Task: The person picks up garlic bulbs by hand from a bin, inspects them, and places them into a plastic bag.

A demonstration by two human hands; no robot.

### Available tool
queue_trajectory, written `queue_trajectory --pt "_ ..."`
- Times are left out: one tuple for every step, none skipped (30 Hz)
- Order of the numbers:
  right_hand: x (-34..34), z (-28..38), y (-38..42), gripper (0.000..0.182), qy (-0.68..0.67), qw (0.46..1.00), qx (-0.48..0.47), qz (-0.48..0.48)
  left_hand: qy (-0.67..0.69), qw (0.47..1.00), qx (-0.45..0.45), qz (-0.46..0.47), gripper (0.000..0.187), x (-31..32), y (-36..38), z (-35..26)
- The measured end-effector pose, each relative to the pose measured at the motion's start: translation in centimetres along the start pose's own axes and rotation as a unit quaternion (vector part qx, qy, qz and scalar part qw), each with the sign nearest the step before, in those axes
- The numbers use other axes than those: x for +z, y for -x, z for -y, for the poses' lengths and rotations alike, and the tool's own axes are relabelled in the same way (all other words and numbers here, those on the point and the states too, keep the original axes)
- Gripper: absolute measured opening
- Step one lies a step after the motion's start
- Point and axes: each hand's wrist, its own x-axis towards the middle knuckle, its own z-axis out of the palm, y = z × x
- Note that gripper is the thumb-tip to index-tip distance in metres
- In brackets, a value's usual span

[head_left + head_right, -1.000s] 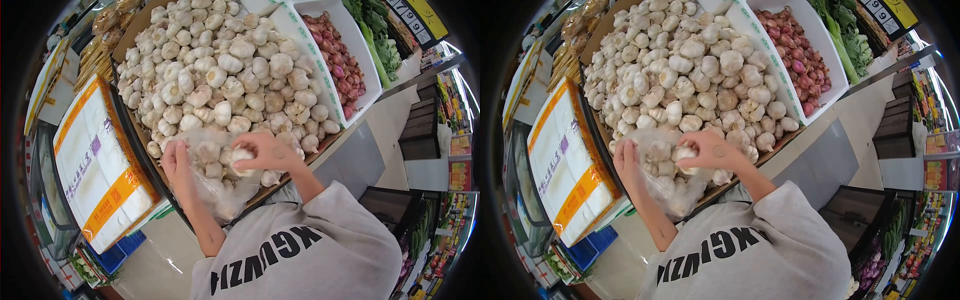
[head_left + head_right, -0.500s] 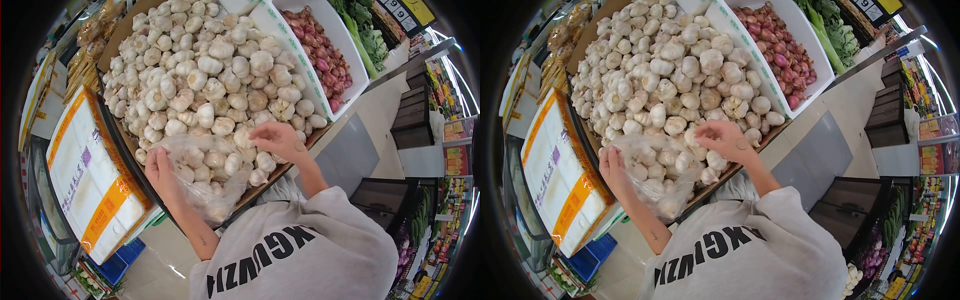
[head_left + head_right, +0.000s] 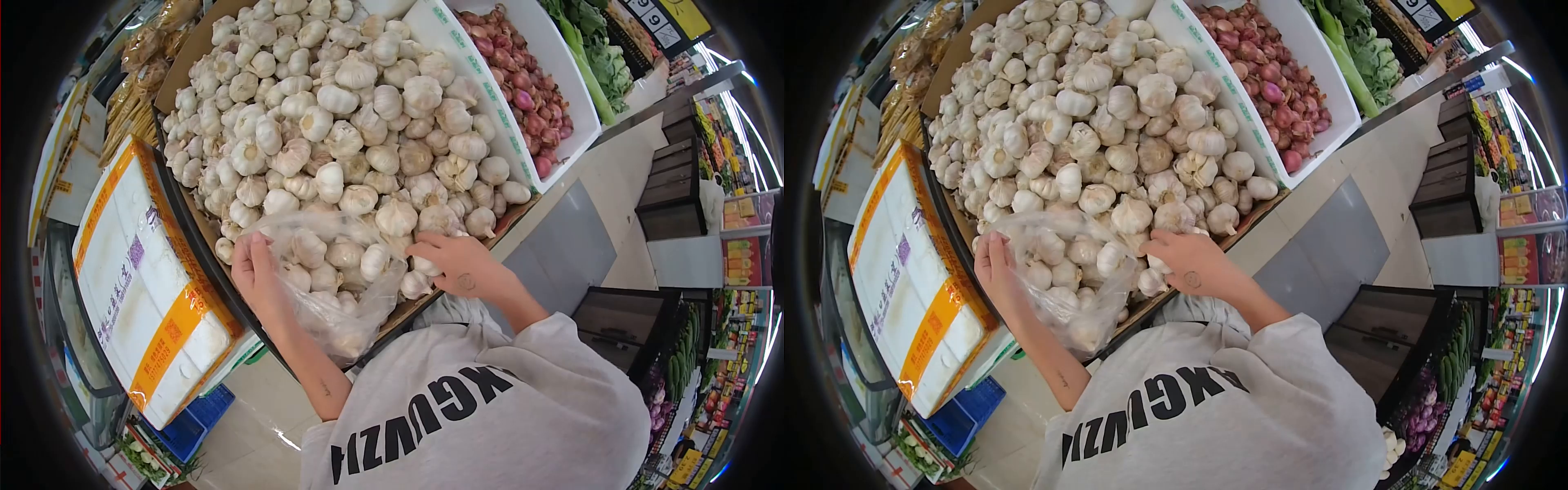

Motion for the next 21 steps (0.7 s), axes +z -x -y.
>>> queue_trajectory --pt "-0.5 0.1 -0.1 0.047 0.001 1.000 -0.002 0.002 0.000 1.000 0.000 -0.003 0.020 0.0 -0.1 0.0" --pt "-1.0 0.4 -0.2 0.041 -0.079 0.996 0.000 -0.043 0.000 1.000 0.000 -0.004 0.020 0.0 -0.1 0.1" --pt "-1.2 0.6 -0.3 0.036 -0.159 0.984 0.004 -0.086 -0.001 1.000 -0.001 -0.004 0.020 -0.1 -0.1 0.1" --pt "-1.1 0.4 -0.5 0.036 -0.162 0.983 0.003 -0.083 -0.004 1.000 -0.002 -0.007 0.020 -0.2 0.0 0.1" --pt "-0.8 0.0 -0.7 0.030 -0.240 0.964 0.002 -0.111 0.002 1.000 -0.010 0.004 0.018 -0.3 0.0 0.0" --pt "-0.6 -0.3 -0.9 0.025 -0.316 0.939 0.000 -0.139 0.010 1.000 -0.017 0.015 0.016 -0.3 0.0 -0.1" --pt "-0.4 -0.3 -1.2 0.025 -0.316 0.938 -0.001 -0.139 0.010 1.000 -0.016 0.014 0.016 -0.2 0.0 -0.1" --pt "0.1 0.0 -1.7 0.023 -0.528 0.839 0.038 -0.125 0.016 1.000 -0.020 0.013 0.016 -0.2 -0.1 -0.1" --pt "0.6 0.5 -2.2 0.025 -0.711 0.691 0.076 -0.102 0.022 0.999 -0.025 0.012 0.016 -0.2 0.0 0.0" --pt "0.9 1.4 -2.8 0.035 -0.765 0.634 0.064 -0.095 0.021 0.999 -0.024 0.011 0.016 -0.2 0.0 0.0" --pt "1.1 1.8 -3.4 0.035 -0.766 0.634 0.062 -0.092 0.022 1.000 -0.020 0.012 0.016 -0.1 0.0 -0.1" --pt "1.4 2.1 -4.0 0.043 -0.818 0.570 0.067 -0.033 0.021 1.000 -0.016 0.013 0.016 -0.1 0.0 -0.1" --pt "1.7 2.5 -4.5 0.050 -0.863 0.500 0.073 0.028 0.017 1.000 -0.015 0.008 0.016 -0.1 0.0 0.0" --pt "2.1 2.8 -5.0 0.052 -0.869 0.488 0.067 0.041 0.012 1.000 -0.011 0.011 0.017 -0.1 -0.1 0.0" --pt "2.2 3.3 -5.3 0.052 -0.871 0.485 0.066 0.046 0.006 1.000 -0.005 0.013 0.018 -0.1 -0.1 0.0" --pt "1.9 3.8 -5.6 0.051 -0.868 0.488 0.090 0.030 0.000 1.000 -0.005 0.010 0.018 -0.2 -0.1 0.1" --pt "1.8 4.1 -5.8 0.051 -0.863 0.492 0.113 0.014 -0.002 1.000 -0.003 0.005 0.018 -0.2 -0.1 0.1" --pt "1.9 4.3 -6.0 0.051 -0.863 0.492 0.112 0.020 0.000 1.000 -0.001 0.009 0.018 -0.3 -0.1 0.0" --pt "1.9 4.4 -6.1 0.049 -0.863 0.493 0.110 0.017 0.001 1.000 0.001 0.013 0.019 -0.3 -0.1 0.0" --pt "2.1 4.5 -6.2 0.047 -0.863 0.492 0.109 0.014 0.000 1.000 0.000 0.013 0.020 -0.4 -0.1 0.0" --pt "2.2 4.6 -6.2 0.047 -0.864 0.492 0.108 0.018 -0.002 1.000 0.002 0.009 0.020 -0.4 -0.1 -0.1"
